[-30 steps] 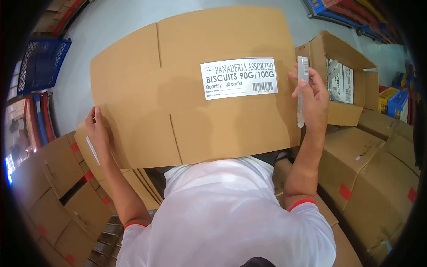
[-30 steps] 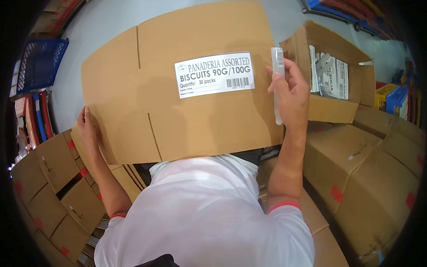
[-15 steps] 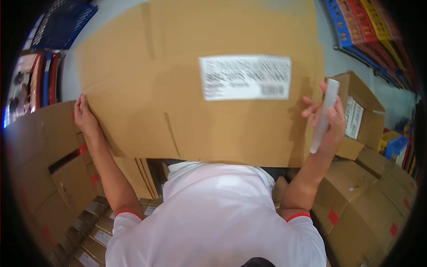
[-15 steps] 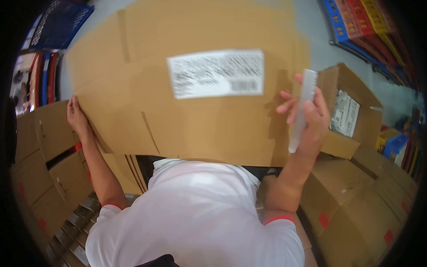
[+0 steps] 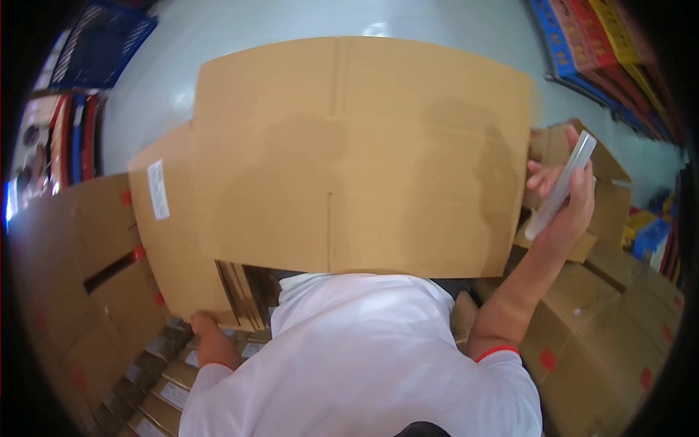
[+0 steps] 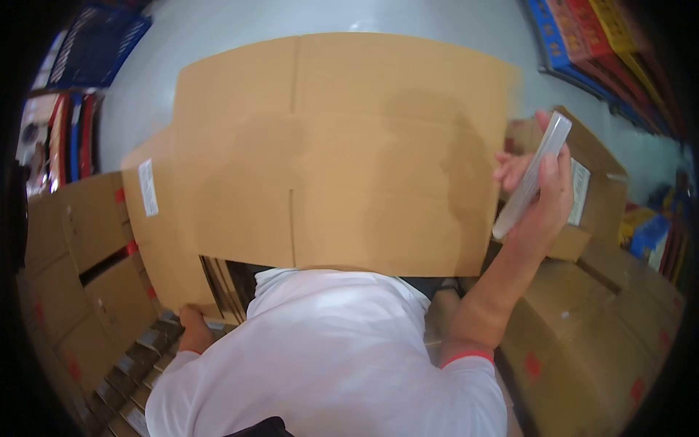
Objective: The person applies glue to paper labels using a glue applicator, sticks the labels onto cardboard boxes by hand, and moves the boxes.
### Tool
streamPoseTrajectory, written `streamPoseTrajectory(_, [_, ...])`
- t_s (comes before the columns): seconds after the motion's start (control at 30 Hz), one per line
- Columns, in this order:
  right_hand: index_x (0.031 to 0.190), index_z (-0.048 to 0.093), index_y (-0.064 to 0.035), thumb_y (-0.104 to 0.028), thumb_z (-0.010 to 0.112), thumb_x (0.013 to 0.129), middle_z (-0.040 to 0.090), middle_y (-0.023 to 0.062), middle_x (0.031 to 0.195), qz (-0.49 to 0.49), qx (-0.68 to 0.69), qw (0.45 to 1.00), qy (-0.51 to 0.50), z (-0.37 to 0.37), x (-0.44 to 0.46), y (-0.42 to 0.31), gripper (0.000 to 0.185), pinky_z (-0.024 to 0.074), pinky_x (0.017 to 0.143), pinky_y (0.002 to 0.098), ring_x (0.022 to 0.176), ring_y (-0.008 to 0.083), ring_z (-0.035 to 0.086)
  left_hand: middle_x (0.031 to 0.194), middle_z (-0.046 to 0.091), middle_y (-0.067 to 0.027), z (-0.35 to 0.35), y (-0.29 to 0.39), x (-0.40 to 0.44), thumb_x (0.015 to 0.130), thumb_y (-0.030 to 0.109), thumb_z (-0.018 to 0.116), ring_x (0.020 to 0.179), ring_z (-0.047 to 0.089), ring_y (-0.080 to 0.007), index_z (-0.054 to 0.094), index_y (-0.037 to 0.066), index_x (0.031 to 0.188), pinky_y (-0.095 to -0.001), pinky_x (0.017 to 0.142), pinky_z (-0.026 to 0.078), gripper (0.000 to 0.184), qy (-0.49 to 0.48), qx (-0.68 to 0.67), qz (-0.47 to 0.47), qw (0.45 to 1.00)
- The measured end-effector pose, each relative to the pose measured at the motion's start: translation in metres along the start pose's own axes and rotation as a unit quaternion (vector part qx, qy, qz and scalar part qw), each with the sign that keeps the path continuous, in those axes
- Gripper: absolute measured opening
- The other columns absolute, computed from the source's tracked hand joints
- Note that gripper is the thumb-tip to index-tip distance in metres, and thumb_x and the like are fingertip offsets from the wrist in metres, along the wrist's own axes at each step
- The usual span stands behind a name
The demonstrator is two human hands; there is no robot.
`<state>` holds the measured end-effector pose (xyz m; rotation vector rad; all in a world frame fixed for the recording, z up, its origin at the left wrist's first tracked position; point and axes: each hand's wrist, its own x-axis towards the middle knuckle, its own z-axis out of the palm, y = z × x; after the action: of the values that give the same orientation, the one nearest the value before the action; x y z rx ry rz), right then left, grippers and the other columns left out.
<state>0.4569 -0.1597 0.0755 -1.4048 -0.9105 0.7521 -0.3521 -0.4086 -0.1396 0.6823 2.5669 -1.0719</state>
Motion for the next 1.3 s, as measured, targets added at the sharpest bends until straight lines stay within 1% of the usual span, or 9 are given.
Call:
streamPoseTrajectory(0.07, [0.149,0.046,0.0087,-0.033,0.049,0.106,0.057,0.0054,0.068,-0.019,0.007,0.999,0.038,-0.021,0.005,-0.009,0.060,0.0559,0.085,0.0417,0.068,0.0187,0.062,0.125,0.074,-0.0183,0.002,0.006,-0.018,0.100,0.028,0.061,0.115,0.071,-0.0344,0.073,0.005,0.125,-0.0476,0.094,0.058,0.036,-0.022,0.120,0.059,0.991])
streamPoseTrajectory(0.2, [0.144,0.050,0.0074,-0.028,0.051,0.108,0.062,0.0073,0.081,-0.083,0.048,0.990,0.105,-0.065,0.015,-0.034,0.051,0.0540,0.074,0.0346,0.067,0.0169,0.059,0.126,0.072,-0.0196,0.003,0.013,-0.015,0.100,0.031,0.063,0.117,0.069,-0.0360,0.071,0.005,0.128,-0.0487,0.097,0.056,0.039,-0.037,0.089,0.038,0.995])
streamPoseTrajectory(0.33, [0.122,0.068,0.0030,-0.023,0.069,0.101,0.061,0.0033,0.078,-0.121,-0.064,0.965,0.225,-0.111,0.013,-0.018,0.034,0.0437,0.059,0.0257,0.064,0.0093,0.054,0.127,0.071,-0.0209,-0.009,0.016,0.000,0.099,0.034,0.064,0.119,0.067,-0.0376,0.069,0.006,0.131,-0.0498,0.099,0.055,0.043,-0.029,0.078,-0.007,0.997])
streamPoseTrajectory(0.37, [0.114,0.071,0.0012,-0.024,0.071,0.100,0.060,0.0020,0.075,-0.074,-0.200,0.947,0.239,-0.125,0.013,-0.007,0.029,0.0441,0.059,0.0273,0.064,0.0091,0.054,0.127,0.071,-0.0212,-0.012,0.019,0.005,0.099,0.034,0.064,0.120,0.066,-0.0380,0.069,0.006,0.131,-0.0500,0.100,0.054,0.044,-0.012,0.064,-0.033,0.997])
streamPoseTrajectory(0.47, [0.097,0.075,-0.0037,-0.033,0.076,0.095,0.065,0.0058,0.070,-0.005,-0.455,0.867,0.203,-0.155,0.020,0.027,0.029,0.0485,0.063,0.0375,0.065,0.0196,0.063,0.128,0.069,-0.0222,-0.036,0.037,0.030,0.098,0.037,0.065,0.121,0.065,-0.0392,0.067,0.006,0.134,-0.0508,0.102,0.053,0.047,0.119,-0.055,-0.193,0.972])
streamPoseTrajectory(0.57, [0.101,0.075,-0.0041,-0.037,0.077,0.091,0.072,0.0168,0.080,0.019,-0.543,0.822,0.170,-0.183,0.033,0.078,0.034,0.0522,0.071,0.0469,0.075,0.0358,0.070,0.129,0.068,-0.0231,-0.086,0.062,0.064,0.098,0.039,0.066,0.123,0.063,-0.0404,0.066,0.006,0.136,-0.0517,0.103,0.052,0.050,0.353,-0.294,-0.277,0.844])
streamPoseTrajectory(0.83, [0.102,0.076,-0.0054,-0.039,0.078,0.088,0.075,0.0206,0.094,0.058,-0.584,0.796,0.151,-0.183,0.067,0.126,0.036,0.0538,0.082,0.0527,0.093,0.0434,0.070,0.132,0.063,-0.0326,-0.261,0.175,0.072,0.101,0.029,0.062,0.125,0.057,-0.0493,0.067,-0.008,0.130,-0.0560,0.108,0.044,0.047,0.601,-0.393,0.242,0.652])
streamPoseTrajectory(0.93, [0.101,0.077,-0.0059,-0.039,0.080,0.087,0.075,0.0210,0.095,0.056,-0.586,0.800,0.119,-0.178,0.074,0.137,0.036,0.0535,0.082,0.0525,0.095,0.0441,0.070,0.137,0.060,-0.0312,-0.296,0.222,-0.002,0.103,0.026,0.060,0.131,0.053,-0.0464,0.066,-0.007,0.132,-0.0536,0.113,0.041,0.044,0.556,-0.412,0.351,0.631])
streamPoseTrajectory(1.3, [0.125,0.068,-0.0028,-0.047,0.089,0.076,0.072,0.0222,0.122,0.138,-0.625,0.760,0.112,-0.163,0.074,0.151,0.069,0.0572,0.091,0.0492,0.109,0.0394,0.072,0.144,0.057,-0.0238,-0.280,0.267,-0.012,0.107,0.030,0.056,0.142,0.044,-0.0399,0.065,-0.002,0.137,-0.0498,0.120,0.034,0.044,0.525,-0.389,0.398,0.644])
